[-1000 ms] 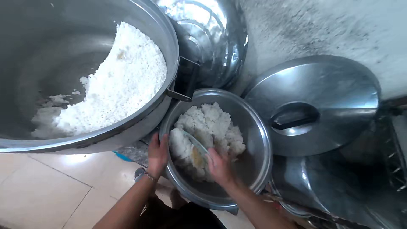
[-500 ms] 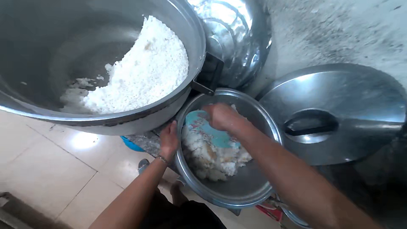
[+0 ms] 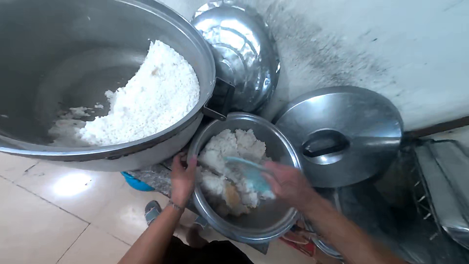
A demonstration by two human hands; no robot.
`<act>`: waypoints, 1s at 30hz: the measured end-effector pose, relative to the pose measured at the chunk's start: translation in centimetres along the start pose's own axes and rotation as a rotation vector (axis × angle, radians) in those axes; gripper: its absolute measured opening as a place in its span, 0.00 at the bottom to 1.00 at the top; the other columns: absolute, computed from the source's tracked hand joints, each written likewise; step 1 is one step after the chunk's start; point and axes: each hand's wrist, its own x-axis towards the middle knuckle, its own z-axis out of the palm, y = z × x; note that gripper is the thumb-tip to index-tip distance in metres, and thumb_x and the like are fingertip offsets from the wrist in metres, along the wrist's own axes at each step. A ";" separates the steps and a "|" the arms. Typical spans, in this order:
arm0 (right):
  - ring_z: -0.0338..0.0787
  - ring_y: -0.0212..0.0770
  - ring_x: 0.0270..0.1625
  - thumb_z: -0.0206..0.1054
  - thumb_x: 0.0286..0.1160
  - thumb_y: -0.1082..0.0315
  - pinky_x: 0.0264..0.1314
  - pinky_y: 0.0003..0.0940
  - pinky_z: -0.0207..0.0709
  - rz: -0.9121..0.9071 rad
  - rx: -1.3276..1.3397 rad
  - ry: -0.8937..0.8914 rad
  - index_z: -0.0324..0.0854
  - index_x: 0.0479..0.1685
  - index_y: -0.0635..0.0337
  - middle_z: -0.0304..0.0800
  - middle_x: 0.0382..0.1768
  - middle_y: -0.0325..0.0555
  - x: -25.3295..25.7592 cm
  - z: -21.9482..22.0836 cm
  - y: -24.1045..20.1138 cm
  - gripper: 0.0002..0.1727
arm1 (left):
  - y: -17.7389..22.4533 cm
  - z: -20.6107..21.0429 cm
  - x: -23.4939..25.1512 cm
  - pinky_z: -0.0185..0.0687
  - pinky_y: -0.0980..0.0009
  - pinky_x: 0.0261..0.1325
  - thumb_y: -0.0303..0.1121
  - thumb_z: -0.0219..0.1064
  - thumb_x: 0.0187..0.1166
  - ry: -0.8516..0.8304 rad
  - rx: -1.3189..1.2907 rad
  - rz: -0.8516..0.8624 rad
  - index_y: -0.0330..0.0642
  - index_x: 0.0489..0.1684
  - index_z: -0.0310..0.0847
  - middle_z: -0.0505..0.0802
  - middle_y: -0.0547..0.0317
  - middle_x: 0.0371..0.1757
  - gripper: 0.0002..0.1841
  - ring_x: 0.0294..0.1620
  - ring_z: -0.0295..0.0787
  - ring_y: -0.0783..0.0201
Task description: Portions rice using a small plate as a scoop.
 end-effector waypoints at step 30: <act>0.92 0.55 0.40 0.70 0.81 0.68 0.47 0.60 0.84 0.230 0.094 -0.232 0.85 0.46 0.63 0.91 0.34 0.56 3.8 -3.9 13.3 0.07 | -1.6 0.2 -3.5 0.85 0.39 0.62 0.40 0.71 0.81 0.017 0.045 -0.015 0.48 0.88 0.61 0.89 0.42 0.63 0.35 0.59 0.91 0.47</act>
